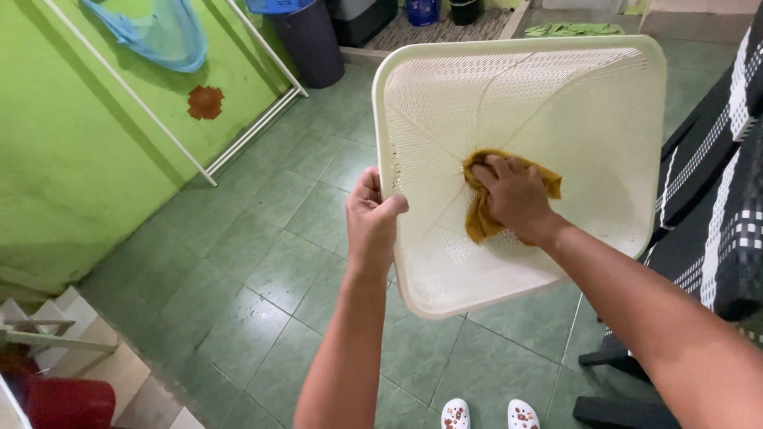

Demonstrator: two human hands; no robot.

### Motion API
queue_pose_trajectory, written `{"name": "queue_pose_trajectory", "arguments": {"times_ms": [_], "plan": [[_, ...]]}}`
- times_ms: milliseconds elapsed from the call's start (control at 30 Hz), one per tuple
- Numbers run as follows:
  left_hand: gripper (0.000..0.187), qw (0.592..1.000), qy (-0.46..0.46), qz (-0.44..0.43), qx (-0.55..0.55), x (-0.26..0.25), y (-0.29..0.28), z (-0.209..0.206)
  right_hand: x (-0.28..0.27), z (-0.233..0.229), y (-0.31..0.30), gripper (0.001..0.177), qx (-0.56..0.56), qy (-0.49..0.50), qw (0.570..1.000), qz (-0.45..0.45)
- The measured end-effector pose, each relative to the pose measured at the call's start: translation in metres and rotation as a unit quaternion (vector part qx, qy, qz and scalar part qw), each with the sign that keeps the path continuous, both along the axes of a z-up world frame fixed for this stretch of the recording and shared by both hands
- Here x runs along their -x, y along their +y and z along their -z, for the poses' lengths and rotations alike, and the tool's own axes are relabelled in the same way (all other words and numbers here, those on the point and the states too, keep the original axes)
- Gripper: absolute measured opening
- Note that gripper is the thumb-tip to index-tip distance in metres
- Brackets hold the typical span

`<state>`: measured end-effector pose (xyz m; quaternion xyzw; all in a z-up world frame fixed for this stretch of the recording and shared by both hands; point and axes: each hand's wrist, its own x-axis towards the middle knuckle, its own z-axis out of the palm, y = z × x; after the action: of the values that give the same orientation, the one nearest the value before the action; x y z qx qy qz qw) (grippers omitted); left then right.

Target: Wiping a food cover, organizing items, and cleaning the dining table and chairs with a cloth.

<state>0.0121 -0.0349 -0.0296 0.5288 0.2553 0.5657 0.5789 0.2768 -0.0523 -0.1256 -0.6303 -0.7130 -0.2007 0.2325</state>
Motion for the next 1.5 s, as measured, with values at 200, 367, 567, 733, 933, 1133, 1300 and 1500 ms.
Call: {"name": "queue_pose_trajectory", "arguments": {"times_ms": [200,367,567,733,933,1133,1300,1500], "plan": [[0.037,0.997,0.016,-0.061,-0.047,-0.019,-0.015,-0.016,0.026,0.009,0.018,0.042,0.133,0.183,0.961,0.157],[0.02,0.992,0.009,-0.064,-0.11,-0.017,0.001,0.009,0.056,0.024,0.007,0.056,0.179,0.303,0.93,0.105],[0.015,0.979,0.023,-0.141,-0.146,-0.029,0.006,0.006,0.117,-0.004,-0.023,0.043,0.31,0.504,0.793,-0.145],[0.012,0.953,0.137,-0.209,-0.174,-0.029,0.036,0.0,0.132,-0.042,-0.083,0.049,0.2,0.45,0.863,-0.114],[0.022,0.985,0.058,-0.1,-0.127,-0.008,0.056,-0.03,0.005,0.023,-0.082,0.034,0.184,0.224,0.954,0.077],[0.019,0.983,0.092,-0.02,-0.16,-0.017,0.054,-0.053,-0.097,0.08,-0.086,0.024,0.063,0.017,0.977,0.201],[0.021,0.984,0.002,0.012,-0.177,-0.044,0.046,-0.053,-0.054,0.072,-0.05,0.045,0.162,0.115,0.976,0.092],[0.017,0.926,0.124,-0.194,-0.298,-0.06,0.082,-0.024,0.086,0.008,-0.08,0.047,-0.008,0.273,0.939,-0.208]]}}
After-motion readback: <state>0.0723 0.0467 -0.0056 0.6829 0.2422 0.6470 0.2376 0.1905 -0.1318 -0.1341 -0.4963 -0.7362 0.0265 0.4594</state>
